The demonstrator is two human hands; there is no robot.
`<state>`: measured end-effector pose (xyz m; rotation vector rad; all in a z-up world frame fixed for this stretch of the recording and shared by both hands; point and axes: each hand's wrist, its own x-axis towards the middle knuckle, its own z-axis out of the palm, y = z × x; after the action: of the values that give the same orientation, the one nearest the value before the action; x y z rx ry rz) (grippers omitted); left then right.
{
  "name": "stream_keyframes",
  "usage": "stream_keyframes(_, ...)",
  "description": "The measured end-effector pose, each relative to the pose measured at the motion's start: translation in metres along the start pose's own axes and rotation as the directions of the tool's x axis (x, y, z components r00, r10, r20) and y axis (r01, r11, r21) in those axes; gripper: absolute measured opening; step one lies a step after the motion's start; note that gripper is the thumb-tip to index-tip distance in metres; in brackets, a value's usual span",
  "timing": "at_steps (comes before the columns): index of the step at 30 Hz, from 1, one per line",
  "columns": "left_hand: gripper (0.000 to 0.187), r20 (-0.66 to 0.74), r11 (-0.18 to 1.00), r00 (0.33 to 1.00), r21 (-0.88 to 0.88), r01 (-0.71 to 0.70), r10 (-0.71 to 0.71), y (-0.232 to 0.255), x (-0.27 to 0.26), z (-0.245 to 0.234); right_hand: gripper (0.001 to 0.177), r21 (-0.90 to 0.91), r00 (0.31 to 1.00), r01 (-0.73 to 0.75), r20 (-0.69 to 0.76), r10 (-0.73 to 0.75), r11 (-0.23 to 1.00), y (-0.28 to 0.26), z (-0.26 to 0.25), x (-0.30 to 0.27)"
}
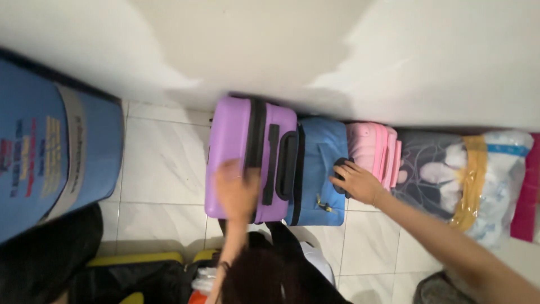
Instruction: The person tapes a clear plastic laundry bag shut with brown packing tape and then moves several suitcases and bags against a wall to organize them.
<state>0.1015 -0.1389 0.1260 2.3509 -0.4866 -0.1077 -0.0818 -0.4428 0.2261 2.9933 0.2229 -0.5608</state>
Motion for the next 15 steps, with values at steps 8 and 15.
stream_keyframes(8,0.070,0.074,0.930,0.940,0.138,-0.341,0.333,0.035,0.022,0.047,0.043,-0.181,0.975,0.204,0.125,-0.183,0.962,0.030,0.053,0.022)
stream_keyframes(15,0.066,-0.084,0.916,0.913,0.062,-0.396,0.400,-0.021,0.030,0.024,0.072,-0.183,0.939,0.237,0.295,-0.177,0.954,-0.047,0.039,0.094)
